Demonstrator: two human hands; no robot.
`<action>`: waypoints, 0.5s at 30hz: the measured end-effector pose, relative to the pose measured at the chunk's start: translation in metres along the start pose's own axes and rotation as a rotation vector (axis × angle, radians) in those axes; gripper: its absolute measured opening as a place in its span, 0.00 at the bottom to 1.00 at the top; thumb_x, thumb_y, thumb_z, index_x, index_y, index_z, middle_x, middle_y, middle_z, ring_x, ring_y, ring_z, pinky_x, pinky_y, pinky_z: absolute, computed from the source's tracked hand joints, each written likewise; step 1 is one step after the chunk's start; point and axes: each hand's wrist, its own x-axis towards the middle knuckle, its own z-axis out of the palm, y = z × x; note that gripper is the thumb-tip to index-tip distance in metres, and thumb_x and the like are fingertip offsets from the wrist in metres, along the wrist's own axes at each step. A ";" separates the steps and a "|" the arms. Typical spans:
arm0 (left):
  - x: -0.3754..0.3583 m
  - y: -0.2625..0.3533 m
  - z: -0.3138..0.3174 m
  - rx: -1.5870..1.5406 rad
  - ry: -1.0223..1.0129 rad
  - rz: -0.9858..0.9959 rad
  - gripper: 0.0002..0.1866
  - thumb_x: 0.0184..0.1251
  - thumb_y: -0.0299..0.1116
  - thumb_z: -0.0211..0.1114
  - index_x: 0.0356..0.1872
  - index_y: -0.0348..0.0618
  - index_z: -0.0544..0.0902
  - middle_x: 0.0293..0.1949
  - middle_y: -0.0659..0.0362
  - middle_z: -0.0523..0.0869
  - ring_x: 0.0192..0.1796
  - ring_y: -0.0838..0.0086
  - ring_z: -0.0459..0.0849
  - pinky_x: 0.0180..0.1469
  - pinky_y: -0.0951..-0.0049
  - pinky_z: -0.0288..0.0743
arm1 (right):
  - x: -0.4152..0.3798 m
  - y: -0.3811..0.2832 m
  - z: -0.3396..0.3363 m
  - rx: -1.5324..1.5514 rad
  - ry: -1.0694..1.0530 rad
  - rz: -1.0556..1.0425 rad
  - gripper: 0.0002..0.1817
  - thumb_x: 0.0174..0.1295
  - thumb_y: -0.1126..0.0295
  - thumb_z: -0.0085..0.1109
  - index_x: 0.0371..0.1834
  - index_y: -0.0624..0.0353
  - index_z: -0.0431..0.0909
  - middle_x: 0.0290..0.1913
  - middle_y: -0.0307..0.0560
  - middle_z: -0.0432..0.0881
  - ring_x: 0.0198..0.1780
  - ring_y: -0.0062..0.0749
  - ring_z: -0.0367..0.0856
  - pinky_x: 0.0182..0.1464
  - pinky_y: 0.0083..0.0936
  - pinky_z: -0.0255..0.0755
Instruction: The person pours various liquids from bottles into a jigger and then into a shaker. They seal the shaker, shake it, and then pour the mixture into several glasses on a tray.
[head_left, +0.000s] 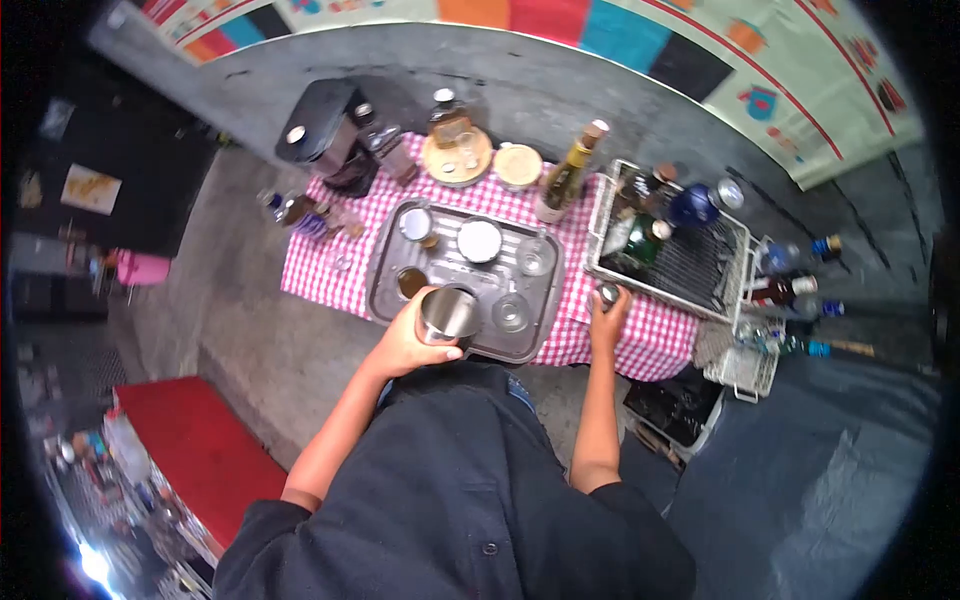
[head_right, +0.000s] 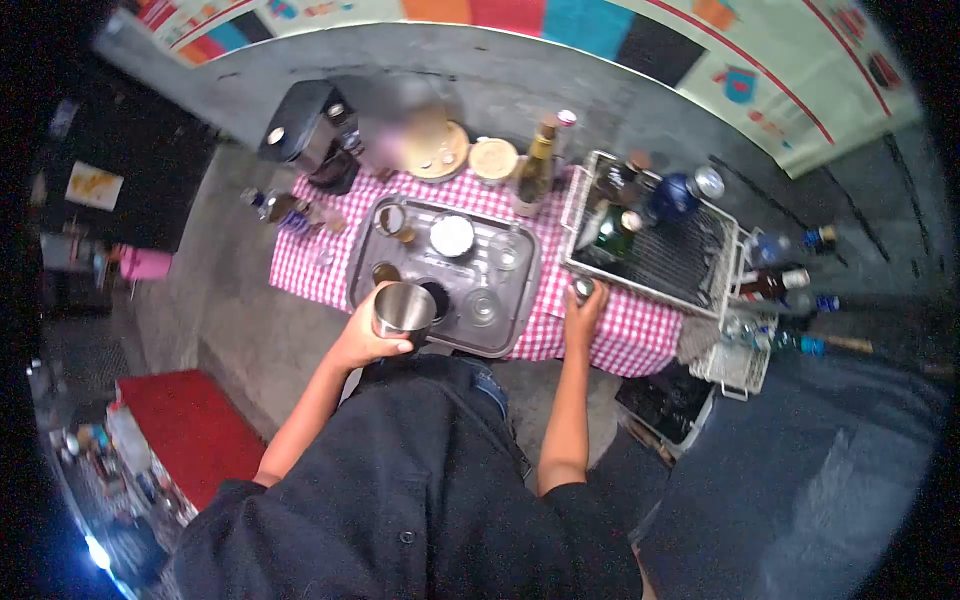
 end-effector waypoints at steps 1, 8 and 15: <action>0.000 0.000 -0.001 0.010 0.013 0.036 0.42 0.43 0.36 0.83 0.61 0.38 0.69 0.50 0.60 0.78 0.49 0.77 0.79 0.55 0.73 0.73 | 0.000 -0.006 -0.002 -0.013 -0.044 0.017 0.28 0.62 0.65 0.66 0.60 0.65 0.65 0.60 0.59 0.68 0.62 0.53 0.70 0.64 0.41 0.65; -0.005 -0.011 -0.022 -0.149 0.162 0.057 0.44 0.46 0.35 0.81 0.64 0.38 0.67 0.54 0.59 0.76 0.56 0.75 0.76 0.59 0.73 0.70 | 0.026 -0.007 -0.041 -0.028 -0.479 0.140 0.32 0.63 0.65 0.63 0.66 0.64 0.60 0.64 0.63 0.68 0.65 0.50 0.70 0.68 0.36 0.62; -0.006 -0.014 -0.061 0.206 0.450 0.212 0.44 0.39 0.42 0.84 0.59 0.33 0.72 0.52 0.53 0.73 0.59 0.65 0.73 0.64 0.68 0.65 | 0.028 0.011 -0.054 -0.004 -0.418 0.145 0.35 0.50 0.77 0.71 0.63 0.66 0.66 0.58 0.62 0.76 0.61 0.51 0.77 0.65 0.35 0.69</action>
